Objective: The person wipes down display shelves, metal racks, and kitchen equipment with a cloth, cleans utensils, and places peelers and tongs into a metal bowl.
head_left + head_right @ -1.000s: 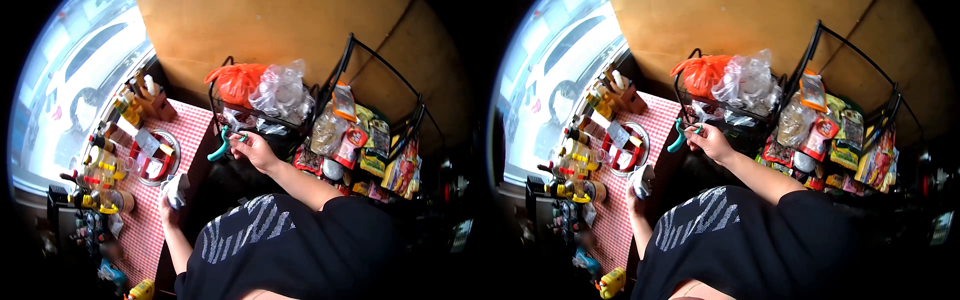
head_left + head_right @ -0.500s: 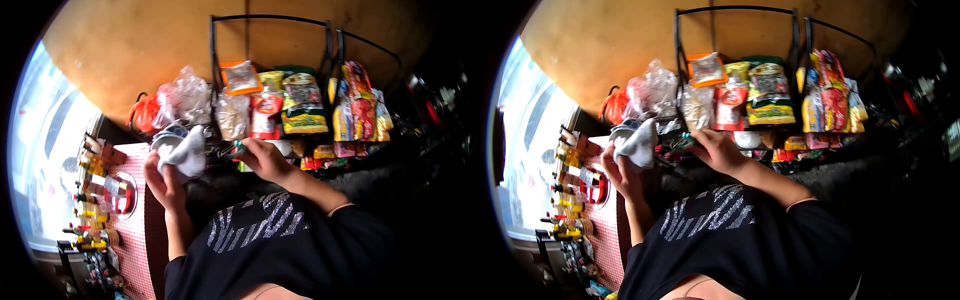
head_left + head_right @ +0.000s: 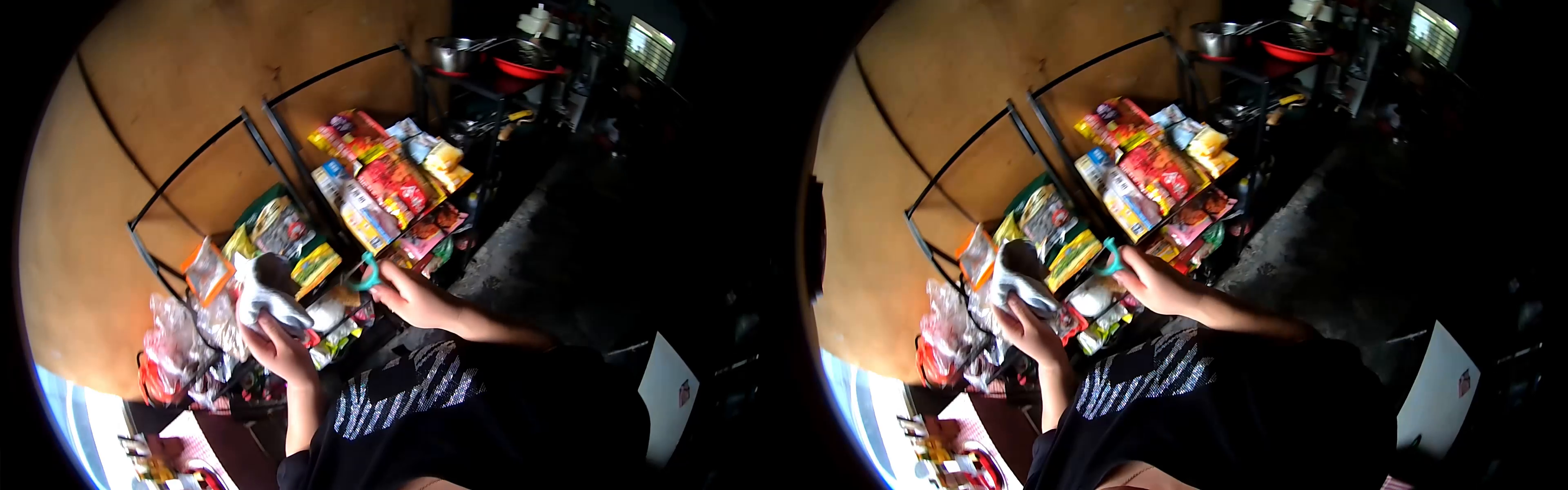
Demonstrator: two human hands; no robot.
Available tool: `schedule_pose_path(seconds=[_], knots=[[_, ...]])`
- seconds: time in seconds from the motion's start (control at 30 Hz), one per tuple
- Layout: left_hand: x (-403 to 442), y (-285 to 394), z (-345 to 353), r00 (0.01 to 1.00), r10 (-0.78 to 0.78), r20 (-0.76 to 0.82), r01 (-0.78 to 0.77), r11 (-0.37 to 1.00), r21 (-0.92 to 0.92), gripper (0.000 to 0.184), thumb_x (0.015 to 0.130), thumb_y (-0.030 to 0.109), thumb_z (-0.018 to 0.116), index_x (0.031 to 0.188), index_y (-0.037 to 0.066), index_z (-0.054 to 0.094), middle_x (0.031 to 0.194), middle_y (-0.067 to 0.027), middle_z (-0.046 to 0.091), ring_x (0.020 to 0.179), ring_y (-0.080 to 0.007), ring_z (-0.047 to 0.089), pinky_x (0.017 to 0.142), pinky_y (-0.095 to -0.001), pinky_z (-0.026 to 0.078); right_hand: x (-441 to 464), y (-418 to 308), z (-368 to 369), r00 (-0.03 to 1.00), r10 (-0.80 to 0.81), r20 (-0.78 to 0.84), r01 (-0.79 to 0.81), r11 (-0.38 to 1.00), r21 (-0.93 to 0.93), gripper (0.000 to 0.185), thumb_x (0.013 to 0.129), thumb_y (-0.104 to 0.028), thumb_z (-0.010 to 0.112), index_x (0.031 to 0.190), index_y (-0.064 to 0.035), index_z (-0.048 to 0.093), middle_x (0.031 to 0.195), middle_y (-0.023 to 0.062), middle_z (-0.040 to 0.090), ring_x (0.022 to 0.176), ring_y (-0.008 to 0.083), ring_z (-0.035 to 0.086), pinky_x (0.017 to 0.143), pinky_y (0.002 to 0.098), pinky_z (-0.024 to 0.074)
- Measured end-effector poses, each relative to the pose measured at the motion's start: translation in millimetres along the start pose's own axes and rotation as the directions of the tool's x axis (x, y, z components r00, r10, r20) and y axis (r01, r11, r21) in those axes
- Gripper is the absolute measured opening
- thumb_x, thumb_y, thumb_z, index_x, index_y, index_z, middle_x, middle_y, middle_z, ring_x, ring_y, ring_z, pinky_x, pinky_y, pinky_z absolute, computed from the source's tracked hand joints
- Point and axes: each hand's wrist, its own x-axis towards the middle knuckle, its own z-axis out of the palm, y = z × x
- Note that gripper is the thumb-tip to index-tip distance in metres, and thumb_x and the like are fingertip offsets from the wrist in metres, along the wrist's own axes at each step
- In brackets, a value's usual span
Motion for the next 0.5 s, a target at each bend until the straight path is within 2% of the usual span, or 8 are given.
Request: schedule_pose_path(seconds=[0.03,0.1,0.17,0.2,0.27,0.33,0.37,0.5], knots=[[0.6,-2.2,14.5,0.997,0.067,-0.025,-0.067,0.998,0.018,0.034,0.106,0.016,0.049,0.133,-0.005,0.05,0.116,-0.0125,0.063,0.099,-0.018,0.06,0.089,-0.03,0.048,-6.4,6.9,-11.0,0.993,-0.049,-0.106,0.049,0.999,0.002,0.021,0.099,-0.01,0.056,0.118,-0.0008,0.052,0.096,0.0156,0.065,0.087,0.0289,0.068,0.075,0.0379,0.0511],[-13.2,-4.6,33.0,0.965,0.024,0.261,-0.02,1.0,-0.017,0.035,0.102,0.009,0.052,0.134,-0.003,0.05,0.118,-0.0113,0.062,0.105,-0.0196,0.059,0.092,-0.0331,0.048,-10.3,2.5,-22.8,0.954,-0.093,-0.287,0.098,0.995,0.003,0.025,0.1,-0.005,0.052,0.124,0.0009,0.05,0.106,0.0156,0.064,0.093,0.0262,0.068,0.082,0.035,0.0523],[-21.7,8.8,58.3,0.793,0.198,0.577,-0.215,0.976,-0.039,0.039,0.095,0.001,0.056,0.134,-0.003,0.052,0.117,-0.0145,0.064,0.106,-0.024,0.06,0.092,-0.035,0.048,-13.9,2.7,-34.4,0.935,-0.173,-0.311,0.09,0.96,-0.264,0.039,0.093,-0.004,0.059,0.13,0.0016,0.048,0.118,0.0195,0.061,0.111,0.0335,0.062,0.094,0.0393,0.049],[-20.2,29.4,77.2,0.624,0.387,0.679,-0.435,0.894,-0.11,0.043,0.091,-0.002,0.058,0.133,-0.003,0.053,0.115,-0.0168,0.064,0.105,-0.0266,0.061,0.092,-0.0358,0.048,-15.0,6.7,-36.5,0.926,-0.214,-0.312,0.096,0.931,-0.353,0.046,0.09,-0.004,0.063,0.133,0.002,0.047,0.123,0.0212,0.059,0.118,0.0363,0.058,0.099,0.0415,0.0468],[-19.3,41.8,105.8,0.494,0.392,0.776,-0.368,0.903,-0.222,0.056,0.077,-0.007,0.063,0.133,-0.003,0.056,0.124,-0.0249,0.062,0.107,-0.0385,0.06,0.096,-0.0419,0.048,-17.4,6.0,-37.1,0.908,-0.205,-0.366,0.064,0.93,-0.361,0.068,0.083,-0.005,0.07,0.144,0.0014,0.04,0.136,0.0241,0.049,0.128,0.0412,0.049,0.107,0.0442,0.0411],[-10.5,40.1,120.7,0.396,0.154,0.905,-0.125,0.986,-0.112,0.052,0.082,-0.004,0.062,0.133,-0.002,0.054,0.115,-0.0227,0.063,0.106,-0.0378,0.061,0.096,-0.04,0.048,-19.7,12.8,-47.9,0.899,-0.144,-0.412,-0.032,0.919,-0.392,0.081,0.078,0.002,0.07,0.15,-0.0007,0.032,0.134,0.0243,0.05,0.124,0.0403,0.051,0.103,0.0431,0.0443],[-9.9,32.7,130.8,0.373,0.171,0.912,-0.062,0.985,-0.159,0.05,0.083,-0.004,0.062,0.132,-0.002,0.053,0.114,-0.0215,0.063,0.107,-0.0364,0.061,0.097,-0.039,0.047,-20.3,15.7,-55.0,0.895,-0.116,-0.431,-0.079,0.91,-0.407,0.088,0.076,0.005,0.07,0.153,-0.0018,0.029,0.134,0.0244,0.05,0.122,0.0399,0.053,0.101,0.0426,0.0458],[-12.1,8.2,161.5,0.256,0.222,0.941,0.22,0.934,-0.28,0.045,0.089,-0.004,0.057,0.132,-0.001,0.043,0.117,-0.0189,0.064,0.112,-0.0268,0.063,0.099,-0.0333,0.045,-25.2,21.4,-71.9,0.905,-0.138,-0.403,-0.139,0.799,-0.585,0.074,0.078,0.005,0.066,0.147,0.0006,0.039,0.127,0.0231,0.056,0.117,0.0383,0.056,0.097,0.0409,0.0476]])
